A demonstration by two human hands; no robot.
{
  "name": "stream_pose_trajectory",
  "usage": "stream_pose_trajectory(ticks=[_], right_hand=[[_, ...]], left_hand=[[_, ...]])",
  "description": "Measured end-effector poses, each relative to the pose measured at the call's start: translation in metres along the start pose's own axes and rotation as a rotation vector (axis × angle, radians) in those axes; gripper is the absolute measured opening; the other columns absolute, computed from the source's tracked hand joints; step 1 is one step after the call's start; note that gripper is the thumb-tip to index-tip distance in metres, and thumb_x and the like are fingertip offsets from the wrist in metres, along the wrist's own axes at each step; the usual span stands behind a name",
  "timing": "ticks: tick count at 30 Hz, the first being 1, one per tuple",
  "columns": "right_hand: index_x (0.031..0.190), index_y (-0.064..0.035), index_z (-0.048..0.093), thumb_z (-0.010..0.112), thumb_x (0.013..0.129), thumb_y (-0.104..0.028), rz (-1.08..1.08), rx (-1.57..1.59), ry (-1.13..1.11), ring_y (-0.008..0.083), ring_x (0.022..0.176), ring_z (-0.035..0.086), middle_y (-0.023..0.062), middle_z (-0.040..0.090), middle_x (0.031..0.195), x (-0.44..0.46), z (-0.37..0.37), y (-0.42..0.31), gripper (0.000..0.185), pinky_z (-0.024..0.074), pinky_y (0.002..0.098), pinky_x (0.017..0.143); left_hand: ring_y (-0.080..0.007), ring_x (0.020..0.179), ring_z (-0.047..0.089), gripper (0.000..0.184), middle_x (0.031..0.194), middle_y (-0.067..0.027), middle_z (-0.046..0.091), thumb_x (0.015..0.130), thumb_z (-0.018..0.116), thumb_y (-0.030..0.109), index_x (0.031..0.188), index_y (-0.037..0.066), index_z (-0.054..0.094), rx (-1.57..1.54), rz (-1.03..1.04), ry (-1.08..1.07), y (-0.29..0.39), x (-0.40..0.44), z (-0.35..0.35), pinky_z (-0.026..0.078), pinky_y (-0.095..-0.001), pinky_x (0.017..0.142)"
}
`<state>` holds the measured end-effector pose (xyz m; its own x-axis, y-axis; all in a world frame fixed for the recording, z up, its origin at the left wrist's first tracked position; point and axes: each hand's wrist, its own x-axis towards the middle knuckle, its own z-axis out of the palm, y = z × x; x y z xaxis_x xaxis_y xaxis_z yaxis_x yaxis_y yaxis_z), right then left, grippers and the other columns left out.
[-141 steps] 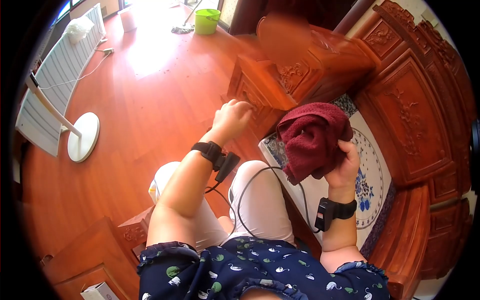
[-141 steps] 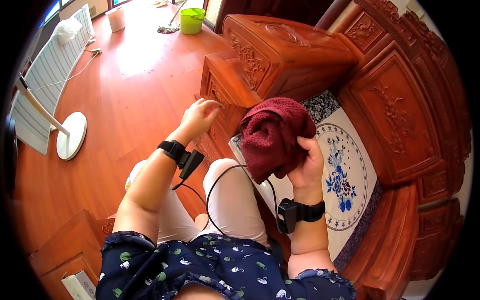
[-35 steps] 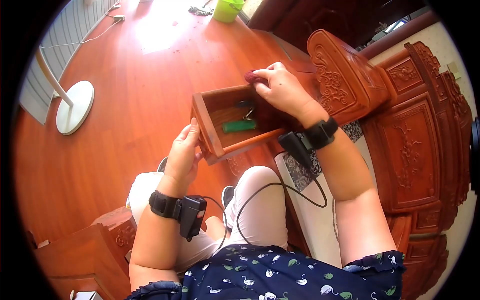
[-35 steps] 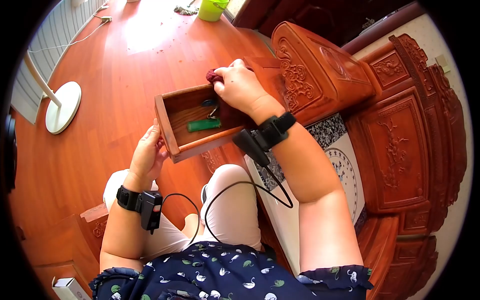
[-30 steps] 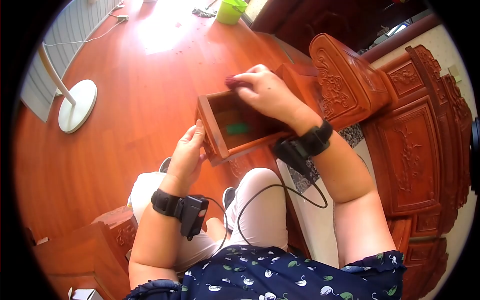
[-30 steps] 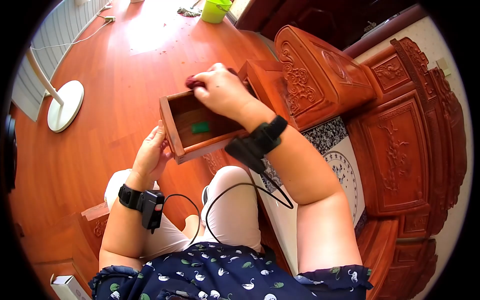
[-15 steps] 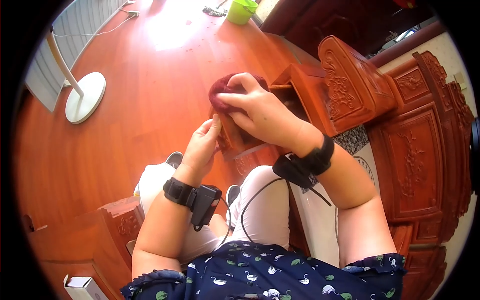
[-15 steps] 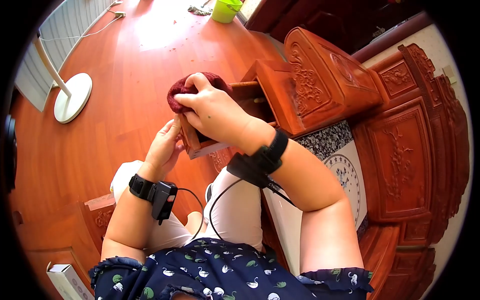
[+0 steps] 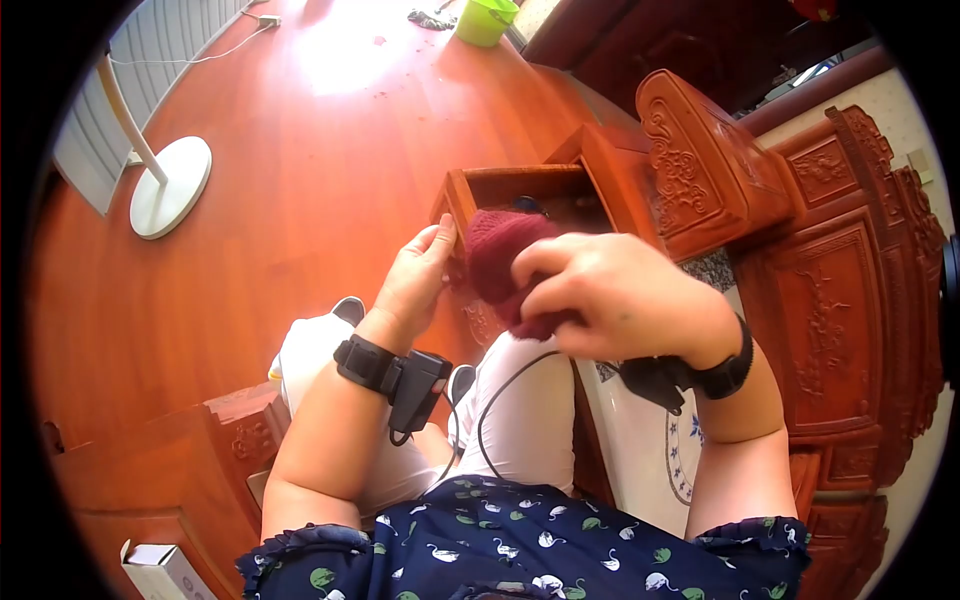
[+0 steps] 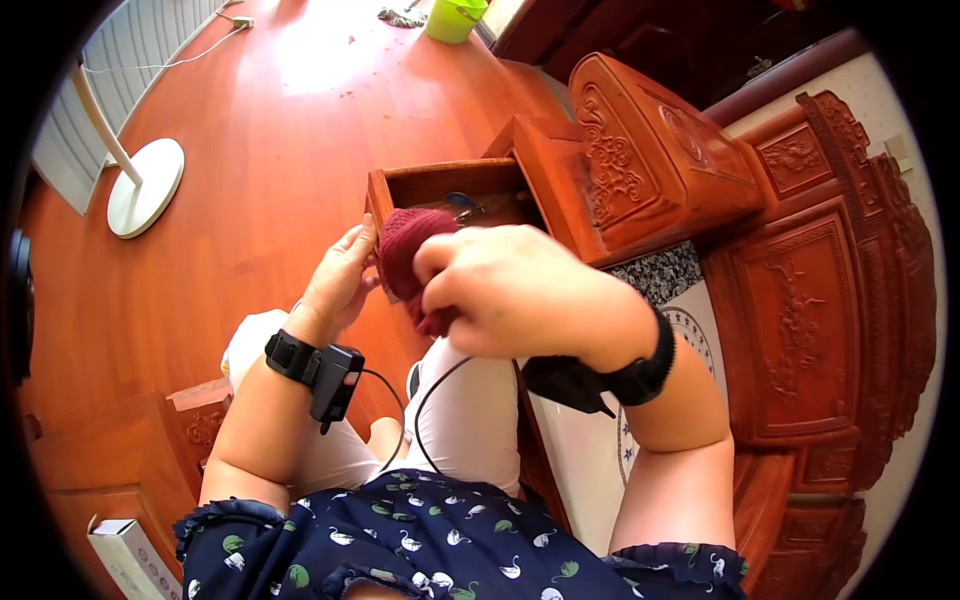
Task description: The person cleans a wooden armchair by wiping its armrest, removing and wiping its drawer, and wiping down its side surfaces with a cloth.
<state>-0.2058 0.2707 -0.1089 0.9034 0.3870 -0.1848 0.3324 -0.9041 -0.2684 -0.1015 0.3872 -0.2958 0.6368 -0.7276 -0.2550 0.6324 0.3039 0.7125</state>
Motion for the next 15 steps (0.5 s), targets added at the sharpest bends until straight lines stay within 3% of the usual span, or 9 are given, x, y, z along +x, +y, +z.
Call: stream_pose_trajectory(ticks=[1,3,6,7,9,12,15], right_hand=[[0.077,-0.0049,0.067,0.058,0.062,-0.007,-0.013,0.005,0.1,0.023,0.08,0.059,0.0046,0.059,0.087,-0.004,-0.005,0.005,0.017,0.0485,0.0338,0.072],[0.082,-0.0028,0.067,0.054,0.064,-0.004,0.079,0.182,0.258,0.0212,0.081,0.06,0.0073,0.06,0.088,-0.012,-0.018,0.013,0.022,0.0481,0.0325,0.076],[0.094,0.0054,0.06,0.05,0.072,-0.004,0.115,0.221,0.504,0.0187,0.094,0.055,0.0103,0.058,0.101,-0.022,-0.042,0.031,0.026,0.0407,0.029,0.088],[0.101,0.0048,0.059,0.049,0.079,-0.005,0.219,0.524,0.624,0.0162,0.094,0.056,0.0077,0.059,0.101,-0.025,-0.046,0.024,0.027,0.0424,0.0276,0.086],[0.109,0.0029,0.058,0.05,0.083,-0.009,0.343,0.656,0.833,0.0132,0.092,0.057,0.0062,0.061,0.099,-0.021,-0.053,0.037,0.029,0.0451,0.0253,0.082],[0.105,0.0034,0.061,0.05,0.085,-0.009,0.347,0.59,0.793,0.0096,0.08,0.059,0.0061,0.063,0.089,-0.006,-0.057,0.068,0.026,0.0492,0.0221,0.072],[0.108,0.0037,0.059,0.053,0.082,-0.015,0.397,0.495,0.635,0.0118,0.079,0.06,0.0078,0.065,0.091,0.018,-0.035,0.106,0.032,0.0493,0.0251,0.073]], left_hand=[[-0.0064,0.068,0.052,0.035,0.08,0.0011,0.06,0.091,0.049,0.041,0.098,0.008,0.058,-0.007,-0.004,-0.002,-0.001,0.002,-0.002,0.04,-0.0207,0.06],[-0.0073,0.081,0.05,0.037,0.091,0.0027,0.059,0.092,0.047,0.044,0.106,0.011,0.056,0.06,-0.019,0.0,-0.001,0.002,-0.003,0.041,-0.0254,0.072],[-0.0075,0.081,0.049,0.038,0.089,0.0032,0.057,0.091,0.047,0.045,0.105,0.011,0.056,0.066,-0.012,-0.016,-0.001,0.002,-0.006,0.04,-0.0261,0.073],[-0.0077,0.081,0.049,0.038,0.089,0.0032,0.057,0.091,0.047,0.045,0.105,0.011,0.056,0.073,-0.008,-0.029,-0.002,0.002,-0.006,0.04,-0.026,0.073],[-0.0074,0.081,0.049,0.037,0.089,0.0032,0.057,0.091,0.048,0.044,0.105,0.011,0.056,0.055,-0.013,-0.029,-0.001,0.001,-0.004,0.04,-0.0261,0.073],[-0.0067,0.081,0.049,0.037,0.088,0.0033,0.057,0.092,0.048,0.044,0.105,0.011,0.057,0.096,-0.015,-0.006,-0.002,0.004,-0.006,0.04,-0.0256,0.072],[-0.0065,0.082,0.049,0.037,0.088,0.0035,0.057,0.092,0.047,0.044,0.105,0.011,0.057,0.088,-0.006,-0.037,-0.003,0.006,-0.008,0.04,-0.0255,0.072]])
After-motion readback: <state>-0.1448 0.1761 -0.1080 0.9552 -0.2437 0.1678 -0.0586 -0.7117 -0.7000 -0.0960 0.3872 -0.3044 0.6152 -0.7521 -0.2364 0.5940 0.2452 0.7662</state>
